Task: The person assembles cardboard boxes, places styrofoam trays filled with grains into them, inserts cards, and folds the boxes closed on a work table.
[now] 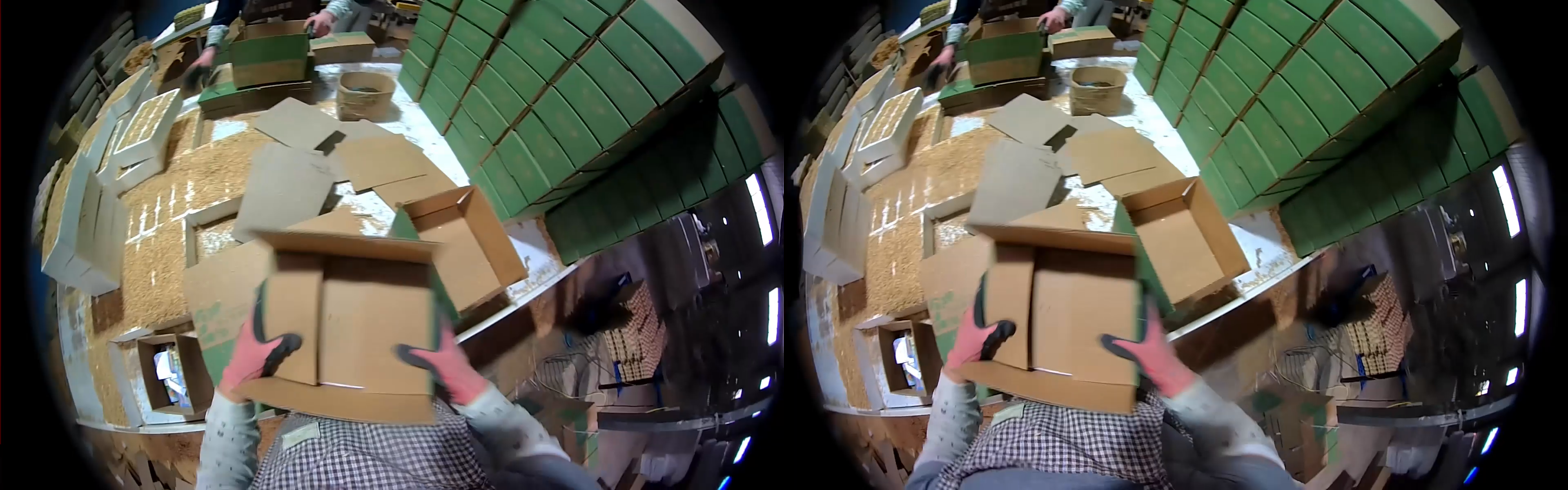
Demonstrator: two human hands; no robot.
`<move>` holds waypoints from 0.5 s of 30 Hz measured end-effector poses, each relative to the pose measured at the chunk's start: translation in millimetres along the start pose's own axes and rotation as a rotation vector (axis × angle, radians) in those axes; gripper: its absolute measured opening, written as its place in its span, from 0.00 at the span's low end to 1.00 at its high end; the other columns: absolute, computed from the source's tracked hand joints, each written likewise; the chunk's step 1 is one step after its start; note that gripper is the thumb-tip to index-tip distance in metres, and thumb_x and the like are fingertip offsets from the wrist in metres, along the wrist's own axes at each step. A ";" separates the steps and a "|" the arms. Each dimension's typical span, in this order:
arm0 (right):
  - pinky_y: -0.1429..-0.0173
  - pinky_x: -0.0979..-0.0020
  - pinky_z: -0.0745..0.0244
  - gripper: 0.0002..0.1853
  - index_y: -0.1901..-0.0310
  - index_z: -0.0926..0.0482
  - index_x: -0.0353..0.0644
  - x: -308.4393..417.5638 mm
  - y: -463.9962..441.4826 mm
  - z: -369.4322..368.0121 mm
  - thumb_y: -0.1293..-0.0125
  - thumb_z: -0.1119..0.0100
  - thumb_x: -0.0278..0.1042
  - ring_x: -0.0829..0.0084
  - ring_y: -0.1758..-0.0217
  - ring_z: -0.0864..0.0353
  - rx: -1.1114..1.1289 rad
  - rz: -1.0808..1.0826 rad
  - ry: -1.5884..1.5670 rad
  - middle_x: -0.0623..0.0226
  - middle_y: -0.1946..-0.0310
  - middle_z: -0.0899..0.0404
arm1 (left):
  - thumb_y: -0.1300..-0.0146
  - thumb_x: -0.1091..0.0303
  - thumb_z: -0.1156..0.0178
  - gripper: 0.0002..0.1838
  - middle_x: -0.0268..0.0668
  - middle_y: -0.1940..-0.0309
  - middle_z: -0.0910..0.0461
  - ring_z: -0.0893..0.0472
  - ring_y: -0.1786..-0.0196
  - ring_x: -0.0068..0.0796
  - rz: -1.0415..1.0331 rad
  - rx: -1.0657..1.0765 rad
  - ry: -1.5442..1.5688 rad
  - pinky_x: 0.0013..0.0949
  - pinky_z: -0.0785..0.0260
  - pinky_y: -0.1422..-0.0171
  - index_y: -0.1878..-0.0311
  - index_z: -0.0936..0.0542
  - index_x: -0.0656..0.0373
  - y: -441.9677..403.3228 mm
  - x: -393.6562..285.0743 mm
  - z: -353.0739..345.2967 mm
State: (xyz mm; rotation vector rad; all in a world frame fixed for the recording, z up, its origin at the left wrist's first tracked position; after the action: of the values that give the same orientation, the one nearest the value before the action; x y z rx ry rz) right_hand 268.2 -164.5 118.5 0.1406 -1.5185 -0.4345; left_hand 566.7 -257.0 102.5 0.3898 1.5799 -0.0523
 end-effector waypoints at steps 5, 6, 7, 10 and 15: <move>0.37 0.60 0.32 0.32 0.31 0.48 0.46 -10.6 77.6 158.1 0.35 0.49 0.26 0.63 0.41 0.28 -0.269 -0.035 -1.018 0.57 0.41 0.32 | 0.28 0.60 0.55 0.23 0.40 0.40 0.30 0.33 0.37 0.30 -0.264 0.455 0.124 0.31 0.44 0.32 0.36 0.34 0.63 -106.3 -83.7 -149.5; 0.38 0.60 0.32 0.32 0.31 0.48 0.46 -15.7 71.2 176.1 0.35 0.49 0.26 0.63 0.41 0.28 -0.256 -0.015 -1.126 0.57 0.41 0.32 | 0.27 0.59 0.59 0.23 0.40 0.41 0.29 0.32 0.38 0.29 -0.401 0.328 0.164 0.30 0.45 0.32 0.35 0.35 0.62 -137.3 -83.0 -165.7; 0.38 0.60 0.31 0.32 0.31 0.48 0.46 -18.1 52.9 188.4 0.35 0.49 0.27 0.63 0.41 0.28 -0.264 0.023 -1.108 0.56 0.41 0.32 | 0.28 0.51 0.64 0.28 0.40 0.37 0.33 0.35 0.34 0.32 -0.487 0.218 -0.100 0.31 0.52 0.28 0.35 0.34 0.61 -178.3 -68.4 -178.7; 0.38 0.60 0.31 0.33 0.31 0.48 0.45 -32.0 -22.6 203.3 0.35 0.47 0.28 0.63 0.42 0.28 -0.311 0.110 -0.944 0.56 0.41 0.32 | 0.34 0.33 0.70 0.41 0.37 0.57 0.22 0.27 0.49 0.28 -0.071 0.328 -0.049 0.28 0.41 0.40 0.37 0.32 0.61 -266.5 29.9 -218.3; 0.39 0.60 0.31 0.34 0.31 0.49 0.45 -51.7 -102.4 191.1 0.35 0.45 0.29 0.63 0.43 0.28 -0.335 0.129 -0.760 0.56 0.41 0.32 | 0.30 0.45 0.61 0.36 0.44 0.29 0.48 0.50 0.26 0.36 -0.247 0.403 -0.030 0.34 0.58 0.25 0.29 0.47 0.61 -252.4 31.6 -202.1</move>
State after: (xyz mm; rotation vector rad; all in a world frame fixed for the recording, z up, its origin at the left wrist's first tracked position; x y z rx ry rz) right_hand 61.6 -205.7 45.7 -0.4305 -2.1482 -0.6761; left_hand 302.5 -432.1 31.0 0.5013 1.5784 -0.5704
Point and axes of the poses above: each hand's wrist, its own y-axis away from the middle knuckle, its own z-axis out of the back of the hand, x = y × z, the point moved 8 cm from there along -y, towards the middle knuckle
